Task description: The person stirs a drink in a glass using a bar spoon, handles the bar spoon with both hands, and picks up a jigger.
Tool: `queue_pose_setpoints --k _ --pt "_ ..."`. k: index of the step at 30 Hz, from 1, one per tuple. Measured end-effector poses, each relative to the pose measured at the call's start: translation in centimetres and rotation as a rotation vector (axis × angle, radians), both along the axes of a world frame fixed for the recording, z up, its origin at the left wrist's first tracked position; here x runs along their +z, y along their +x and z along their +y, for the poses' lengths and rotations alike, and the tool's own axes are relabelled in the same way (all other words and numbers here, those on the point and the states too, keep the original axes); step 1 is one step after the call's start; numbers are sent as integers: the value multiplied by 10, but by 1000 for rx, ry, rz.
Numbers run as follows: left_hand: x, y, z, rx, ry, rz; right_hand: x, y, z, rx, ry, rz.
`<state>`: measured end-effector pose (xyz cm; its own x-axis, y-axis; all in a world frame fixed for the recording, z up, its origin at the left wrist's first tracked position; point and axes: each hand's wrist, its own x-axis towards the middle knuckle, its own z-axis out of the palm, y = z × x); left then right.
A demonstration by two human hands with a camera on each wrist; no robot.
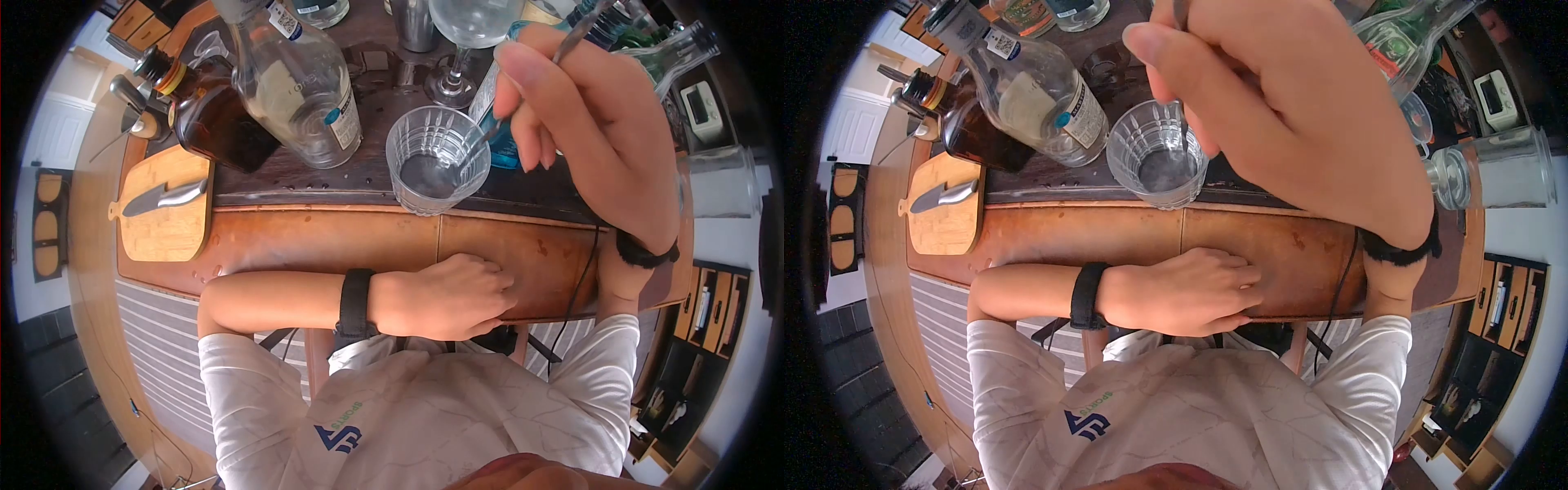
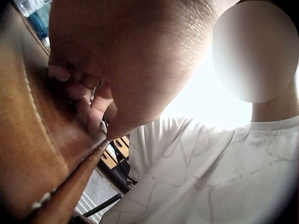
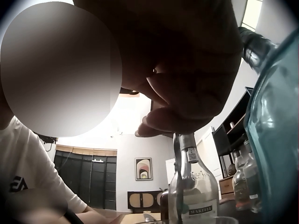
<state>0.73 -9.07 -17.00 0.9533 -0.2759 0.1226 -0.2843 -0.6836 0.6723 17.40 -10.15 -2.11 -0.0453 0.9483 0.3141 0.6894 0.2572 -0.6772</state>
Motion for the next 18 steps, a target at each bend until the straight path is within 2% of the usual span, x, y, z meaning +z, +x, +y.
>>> queue_pose_setpoints --k 3,5,6,9,11,15,17,18 --pt "0 0 0 -1 1 4 1 0 0 35 -65 47" --pt "0 1 0 -4 -1 6 -3 -1 3 70 -105 200" --pt "1 1 0 -5 -3 9 -7 -1 6 69 -105 201" --pt "2 0 1 -6 -1 6 -20 -2 14 169 32 191" --pt "2 0 1 -5 2 0 -24 -6 14 60 108 212" --pt "1 0 1 1 7 -12 1 -9 14 115 104 273" --pt "1 -1 0 3 8 -19 8 -31 9 -198 277 41" --pt "1 0 0 2 7 -18 5 -22 8 -197 277 40"
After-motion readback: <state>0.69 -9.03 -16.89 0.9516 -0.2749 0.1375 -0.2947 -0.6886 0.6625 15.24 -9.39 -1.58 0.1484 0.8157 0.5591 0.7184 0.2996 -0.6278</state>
